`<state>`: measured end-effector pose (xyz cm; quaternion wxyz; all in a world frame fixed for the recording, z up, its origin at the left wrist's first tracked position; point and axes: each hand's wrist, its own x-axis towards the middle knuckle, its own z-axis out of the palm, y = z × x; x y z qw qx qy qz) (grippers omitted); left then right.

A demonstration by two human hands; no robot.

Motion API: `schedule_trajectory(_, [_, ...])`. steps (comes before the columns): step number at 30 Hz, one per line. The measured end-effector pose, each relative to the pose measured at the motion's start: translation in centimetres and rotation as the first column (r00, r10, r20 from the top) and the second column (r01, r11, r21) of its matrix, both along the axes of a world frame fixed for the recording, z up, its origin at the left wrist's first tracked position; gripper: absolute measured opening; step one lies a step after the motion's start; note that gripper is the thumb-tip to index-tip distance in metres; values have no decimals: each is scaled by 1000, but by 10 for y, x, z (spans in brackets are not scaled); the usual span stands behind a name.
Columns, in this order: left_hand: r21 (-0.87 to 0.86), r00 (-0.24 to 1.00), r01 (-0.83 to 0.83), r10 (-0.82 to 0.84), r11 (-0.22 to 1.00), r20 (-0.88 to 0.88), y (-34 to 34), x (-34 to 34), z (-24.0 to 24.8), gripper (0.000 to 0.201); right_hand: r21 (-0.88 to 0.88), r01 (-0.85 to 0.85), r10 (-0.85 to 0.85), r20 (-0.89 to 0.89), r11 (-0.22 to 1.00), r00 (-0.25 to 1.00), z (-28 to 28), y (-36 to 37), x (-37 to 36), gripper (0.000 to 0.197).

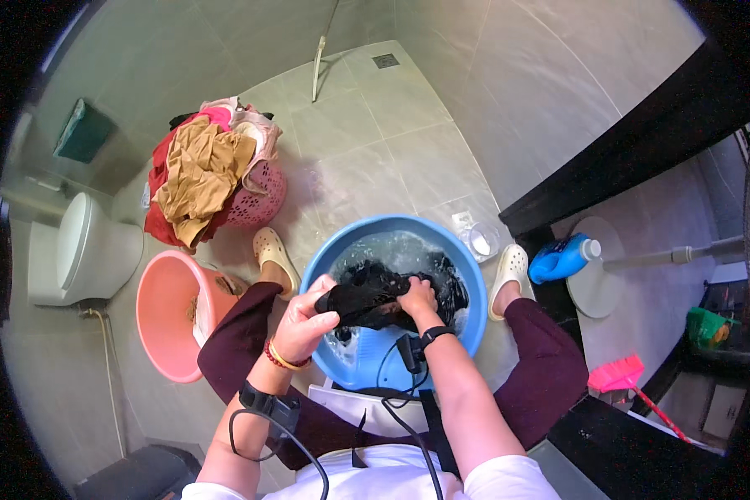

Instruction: Hand-wash several articles of clothing in a basin of soapy water.

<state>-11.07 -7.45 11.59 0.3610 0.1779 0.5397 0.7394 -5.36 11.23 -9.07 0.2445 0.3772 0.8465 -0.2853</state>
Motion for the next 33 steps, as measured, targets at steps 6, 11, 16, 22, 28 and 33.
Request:
schedule_trajectory(6, [-362, 977, -211, 212, 908, -38, -29, -20, -52, 21, 121, 77, -68, -77, 990, 995, -1, 37, 41, 27])
schedule_trajectory(11, [-920, 930, -196, -233, 338, -284, -38, -13, -121, 30, -368, 775, -849, -347, 513, 398, -42, 98, 95, 21])
schedule_trajectory(16, [-939, 912, -344, -247, -25, -327, -47, -2, -144, 28, -607, 630, -863, -449, 485, 232, -24, 91, 101, 23])
schedule_trajectory(22, [-813, 820, -531, -99, 240, -564, -64, -1, -151, 19, 180, 228, 18, -819, 957, 573, -1, 85, 113, 30])
schedule_trajectory(28, [-879, 726, -249, -522, 406, -447, -71, 4, -182, 36, -459, -46, -123, -332, 887, 935, -9, 76, 121, 31])
schedule_trajectory(33, [-995, 570, -97, -819, 20, -72, -61, 21, -179, 40, -71, -658, 653, -80, 750, 753, 10, 49, 122, 63])
